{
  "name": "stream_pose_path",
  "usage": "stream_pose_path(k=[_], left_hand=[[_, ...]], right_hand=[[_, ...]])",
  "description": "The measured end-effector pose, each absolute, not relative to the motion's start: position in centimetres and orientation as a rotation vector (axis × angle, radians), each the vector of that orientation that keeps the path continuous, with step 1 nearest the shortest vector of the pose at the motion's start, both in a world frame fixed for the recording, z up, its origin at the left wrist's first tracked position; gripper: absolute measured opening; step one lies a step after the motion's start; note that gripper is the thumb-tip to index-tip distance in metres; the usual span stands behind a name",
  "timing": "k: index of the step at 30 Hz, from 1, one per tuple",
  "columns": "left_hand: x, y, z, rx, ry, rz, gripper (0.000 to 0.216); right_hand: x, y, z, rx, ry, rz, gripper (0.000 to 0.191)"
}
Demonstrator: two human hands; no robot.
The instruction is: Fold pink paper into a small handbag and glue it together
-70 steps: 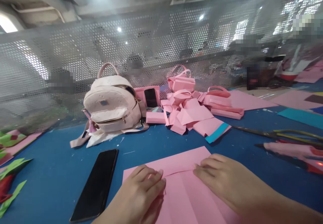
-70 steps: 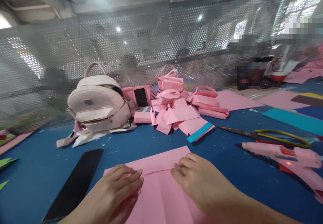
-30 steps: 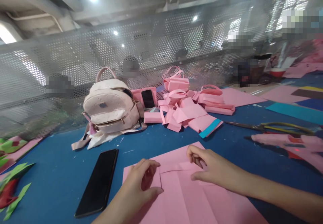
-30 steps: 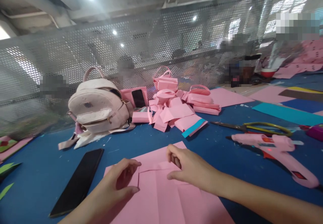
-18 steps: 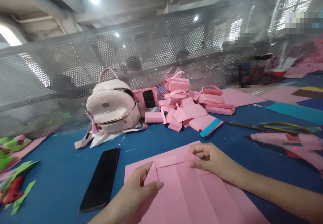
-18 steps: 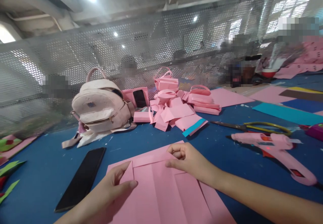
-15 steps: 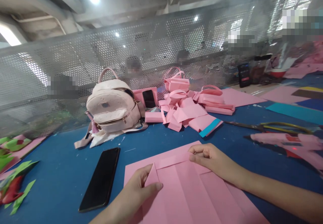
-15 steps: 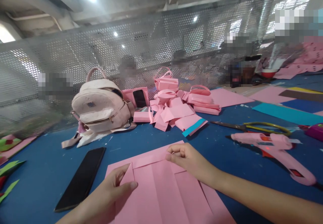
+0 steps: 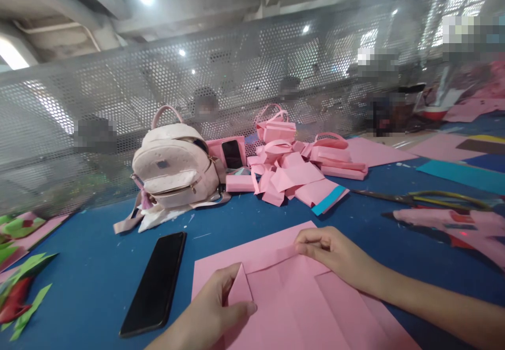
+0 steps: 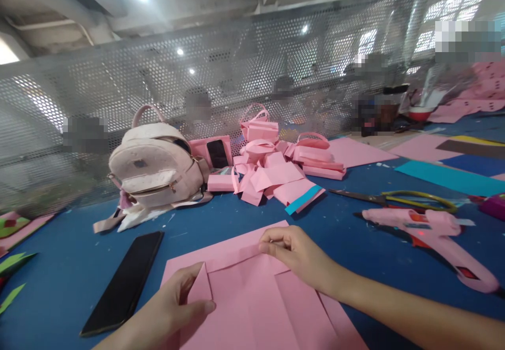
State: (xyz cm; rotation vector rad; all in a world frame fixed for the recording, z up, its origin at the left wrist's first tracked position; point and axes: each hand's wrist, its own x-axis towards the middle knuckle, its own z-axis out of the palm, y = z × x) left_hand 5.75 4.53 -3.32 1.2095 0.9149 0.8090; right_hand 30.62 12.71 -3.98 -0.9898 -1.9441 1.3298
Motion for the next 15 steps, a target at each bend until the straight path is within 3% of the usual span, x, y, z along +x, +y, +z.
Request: stream_pose_path(k=[7, 11, 15], left_hand=[[6.1, 4.1, -4.4, 0.978, 0.922, 0.857, 0.031], [5.6, 4.0, -5.1, 1.05, 1.148, 0.863, 0.049], [5.2, 3.6, -5.5, 1.22, 1.343, 0.739, 0.051]], right_hand=[[30.5, 12.4, -4.5, -0.99, -1.991, 1.389, 0.04], [30.5, 12.2, -4.6, -1.007, -2.028, 1.336, 0.048], [30.4, 11.9, -4.3, -1.015, -2.056, 1.281, 0.05]])
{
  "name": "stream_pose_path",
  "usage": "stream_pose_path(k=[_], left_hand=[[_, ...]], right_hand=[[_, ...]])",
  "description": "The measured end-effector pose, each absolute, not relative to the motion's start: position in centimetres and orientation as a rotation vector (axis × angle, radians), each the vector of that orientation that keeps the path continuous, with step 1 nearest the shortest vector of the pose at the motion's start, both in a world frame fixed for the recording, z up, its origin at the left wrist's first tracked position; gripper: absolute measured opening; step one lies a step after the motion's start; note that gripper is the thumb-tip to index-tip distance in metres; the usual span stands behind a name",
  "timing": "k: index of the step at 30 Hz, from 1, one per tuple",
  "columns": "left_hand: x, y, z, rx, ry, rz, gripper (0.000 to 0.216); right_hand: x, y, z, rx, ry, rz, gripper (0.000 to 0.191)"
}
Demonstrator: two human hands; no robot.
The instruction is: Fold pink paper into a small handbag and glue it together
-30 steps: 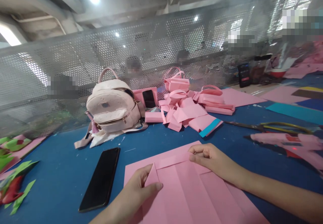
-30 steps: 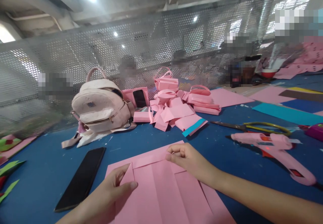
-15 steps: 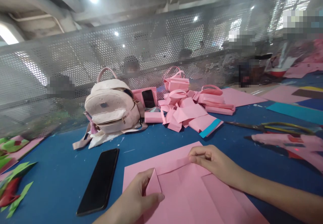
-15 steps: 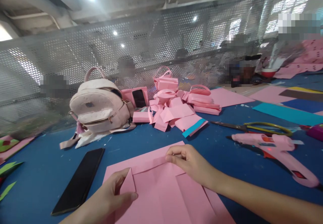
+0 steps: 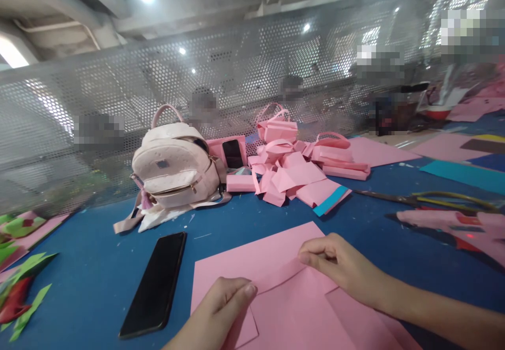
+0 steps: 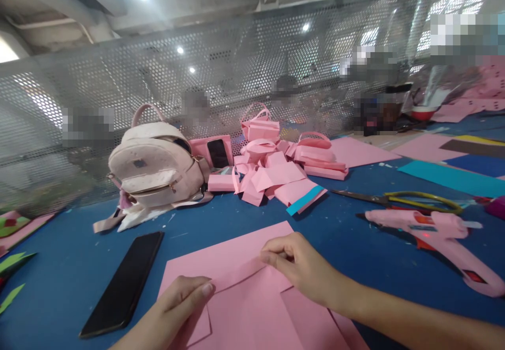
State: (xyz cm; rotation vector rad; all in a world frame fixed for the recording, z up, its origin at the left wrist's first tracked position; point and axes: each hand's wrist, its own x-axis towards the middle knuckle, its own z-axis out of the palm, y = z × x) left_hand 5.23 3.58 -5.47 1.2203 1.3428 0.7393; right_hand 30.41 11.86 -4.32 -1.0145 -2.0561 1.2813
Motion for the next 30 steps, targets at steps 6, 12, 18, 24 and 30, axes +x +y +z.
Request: stream_pose_path(k=[6, 12, 18, 24, 30], left_hand=[[4.9, 3.7, -4.8, 1.386, 1.497, 0.873, 0.046], [5.6, 4.8, -3.6, 1.159, 1.045, 0.917, 0.038], [5.4, 4.7, -5.1, 1.08, 0.994, 0.834, 0.045], [5.0, 4.8, -5.8, 1.181, 1.114, 0.831, 0.05], [5.2, 5.0, -4.8, 1.151, 1.023, 0.796, 0.05]], right_hand=[[30.6, 12.0, -4.6, -0.978, -2.003, 1.367, 0.05], [30.6, 12.6, -4.7, -1.046, -2.001, 1.343, 0.05], [30.5, 12.5, -4.3, -1.081, -2.015, 1.347, 0.042], [30.2, 12.3, -4.4, -1.196, -2.115, 1.236, 0.037], [30.3, 12.6, -4.4, -1.206, -2.046, 1.237, 0.042]])
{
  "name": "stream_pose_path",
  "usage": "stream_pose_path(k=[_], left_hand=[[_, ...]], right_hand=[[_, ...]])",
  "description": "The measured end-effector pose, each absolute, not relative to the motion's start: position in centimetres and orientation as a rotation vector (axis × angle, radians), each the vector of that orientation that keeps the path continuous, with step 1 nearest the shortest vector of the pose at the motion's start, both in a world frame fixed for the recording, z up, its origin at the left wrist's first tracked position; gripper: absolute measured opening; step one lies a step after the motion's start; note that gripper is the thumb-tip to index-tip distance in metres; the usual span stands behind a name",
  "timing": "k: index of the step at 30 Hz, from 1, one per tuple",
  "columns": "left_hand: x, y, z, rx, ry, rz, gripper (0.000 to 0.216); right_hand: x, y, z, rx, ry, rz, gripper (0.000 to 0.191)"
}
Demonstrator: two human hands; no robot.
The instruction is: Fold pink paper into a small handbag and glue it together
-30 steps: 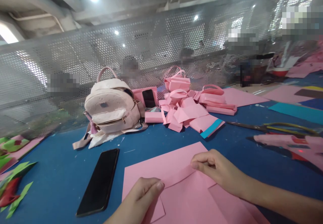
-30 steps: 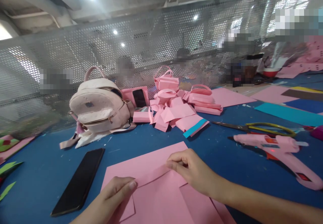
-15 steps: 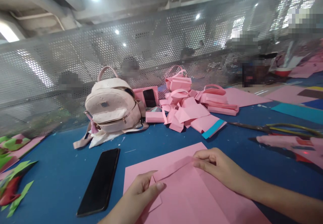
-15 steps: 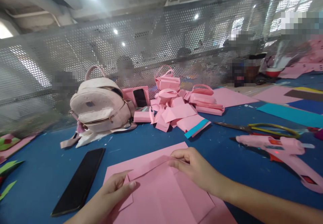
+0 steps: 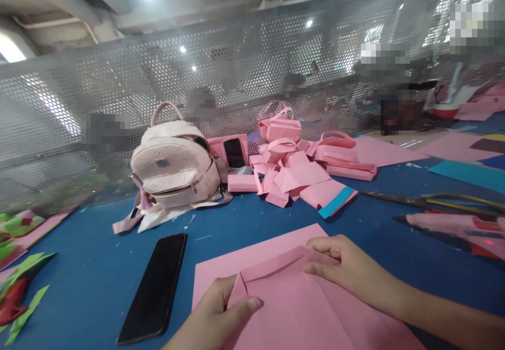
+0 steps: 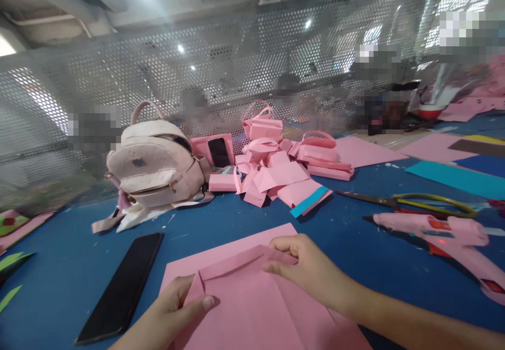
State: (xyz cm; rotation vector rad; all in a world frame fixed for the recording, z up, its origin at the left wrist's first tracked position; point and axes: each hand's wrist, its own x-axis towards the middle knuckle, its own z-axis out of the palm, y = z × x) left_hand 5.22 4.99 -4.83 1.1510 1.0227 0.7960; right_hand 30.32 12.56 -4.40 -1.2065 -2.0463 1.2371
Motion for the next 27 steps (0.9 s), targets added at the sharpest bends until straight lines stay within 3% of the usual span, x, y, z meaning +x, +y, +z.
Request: stream_pose_path(k=[8, 19, 27], left_hand=[[4.3, 5.1, -5.9, 1.106, 1.031, 0.754, 0.049], [4.6, 5.2, -3.9, 1.105, 1.121, 0.806, 0.044], [4.4, 5.0, -4.5, 0.971, 1.145, 0.851, 0.044]], right_hand=[[30.2, 12.6, -4.5, -1.073, -1.972, 1.292, 0.055], [30.7, 13.5, -5.0, -1.101, -1.956, 1.177, 0.058], [31.0, 13.7, -4.4, -1.079, -1.855, 1.331, 0.048]])
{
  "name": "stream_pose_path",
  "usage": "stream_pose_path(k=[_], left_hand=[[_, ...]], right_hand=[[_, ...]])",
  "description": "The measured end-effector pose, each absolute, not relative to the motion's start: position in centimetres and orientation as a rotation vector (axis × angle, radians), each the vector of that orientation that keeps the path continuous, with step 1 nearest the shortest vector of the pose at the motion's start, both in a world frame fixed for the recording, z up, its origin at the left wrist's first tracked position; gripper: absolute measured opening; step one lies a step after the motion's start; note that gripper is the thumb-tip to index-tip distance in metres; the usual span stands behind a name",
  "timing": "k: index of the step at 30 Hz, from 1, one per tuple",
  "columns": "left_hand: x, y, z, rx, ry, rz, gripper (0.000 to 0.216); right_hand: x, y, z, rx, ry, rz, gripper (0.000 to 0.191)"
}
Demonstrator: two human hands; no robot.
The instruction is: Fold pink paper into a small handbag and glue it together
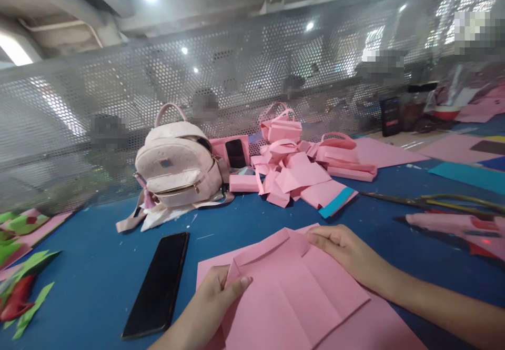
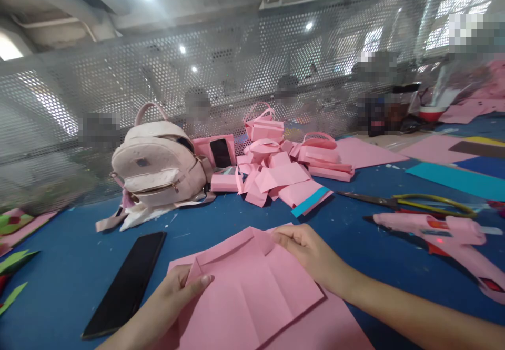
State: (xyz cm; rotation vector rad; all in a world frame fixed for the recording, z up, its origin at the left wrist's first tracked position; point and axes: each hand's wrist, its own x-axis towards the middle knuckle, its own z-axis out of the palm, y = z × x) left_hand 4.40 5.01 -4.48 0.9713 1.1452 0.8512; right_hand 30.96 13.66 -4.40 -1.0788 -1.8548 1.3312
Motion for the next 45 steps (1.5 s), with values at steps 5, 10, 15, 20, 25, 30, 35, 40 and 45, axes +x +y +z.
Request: stream_pose_path(k=[5, 10, 15, 20, 25, 30, 35, 40, 45], left_hand=[[4.3, 5.4, -4.7, 0.965, 1.123, 0.952, 0.046], [4.1, 5.6, -4.8, 0.998, 1.134, 1.056, 0.047], [4.1, 5.5, -5.1, 1.007, 1.131, 1.022, 0.044], [3.7, 5.7, -4.9, 1.087, 1.182, 0.984, 0.045], [3.6, 5.7, -5.4, 1.182, 1.174, 0.922, 0.046], [3.7, 5.5, -6.4, 1.153, 1.149, 0.883, 0.047], [3.6, 5.5, -6.2, 1.21, 1.175, 0.822, 0.046], [3.7, 5.4, -6.2, 1.327, 1.232, 0.736, 0.047], [3.9, 5.3, -6.3, 1.281, 1.225, 0.755, 0.048]], right_hand=[[31.0, 13.7, -4.5, -1.079, -1.798, 1.368, 0.049], [30.9, 13.8, -4.5, -1.122, -1.748, 1.365, 0.047], [30.9, 13.8, -4.3, -1.08, -1.799, 1.347, 0.041], [30.9, 13.6, -4.1, -1.079, -1.821, 1.365, 0.044], [30.8, 13.4, -4.5, -1.075, -1.927, 1.274, 0.045], [30.7, 13.3, -4.5, -1.042, -2.003, 1.317, 0.048], [30.6, 13.2, -4.4, -1.018, -1.961, 1.332, 0.046], [30.4, 13.0, -4.6, -1.115, -1.989, 1.328, 0.043], [30.4, 12.6, -4.2, -1.126, -2.019, 1.227, 0.046]])
